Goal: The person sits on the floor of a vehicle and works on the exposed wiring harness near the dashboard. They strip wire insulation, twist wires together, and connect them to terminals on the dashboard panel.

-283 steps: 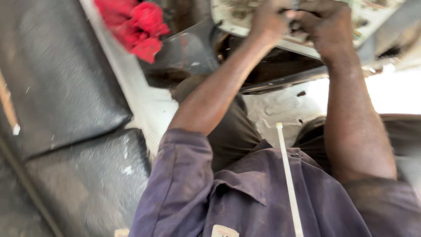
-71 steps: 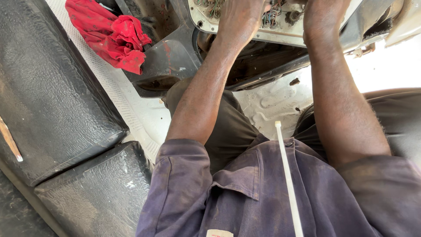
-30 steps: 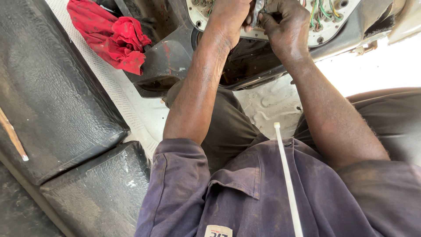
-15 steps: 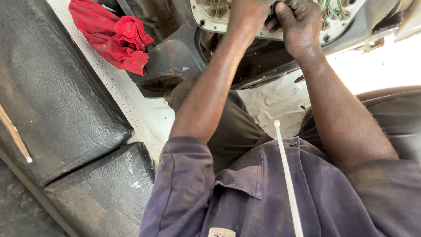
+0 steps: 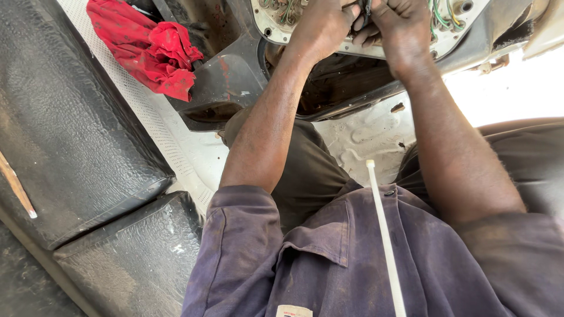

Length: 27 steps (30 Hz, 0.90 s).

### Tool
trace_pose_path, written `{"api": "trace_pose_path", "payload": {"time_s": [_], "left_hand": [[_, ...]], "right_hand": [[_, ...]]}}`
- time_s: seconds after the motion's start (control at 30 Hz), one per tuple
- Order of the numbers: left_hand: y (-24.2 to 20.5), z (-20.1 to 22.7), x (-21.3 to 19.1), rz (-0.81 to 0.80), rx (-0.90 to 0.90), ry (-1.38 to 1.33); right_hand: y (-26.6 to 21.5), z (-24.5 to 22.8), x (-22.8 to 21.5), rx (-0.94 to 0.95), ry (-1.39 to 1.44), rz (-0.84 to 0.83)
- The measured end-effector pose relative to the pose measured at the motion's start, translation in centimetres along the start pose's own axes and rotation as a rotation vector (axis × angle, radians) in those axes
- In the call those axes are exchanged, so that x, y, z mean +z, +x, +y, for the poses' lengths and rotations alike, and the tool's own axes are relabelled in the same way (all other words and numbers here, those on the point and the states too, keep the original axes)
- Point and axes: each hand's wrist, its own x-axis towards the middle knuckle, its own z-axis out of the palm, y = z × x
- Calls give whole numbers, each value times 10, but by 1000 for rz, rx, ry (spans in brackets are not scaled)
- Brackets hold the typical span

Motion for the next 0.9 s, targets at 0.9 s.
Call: {"api": "trace_pose_path", "payload": {"time_s": [0.9], "left_hand": [[-36, -23, -84, 82, -112, -416]], "right_hand": [[-7, -13, -11, 118, -149, -82]]}}
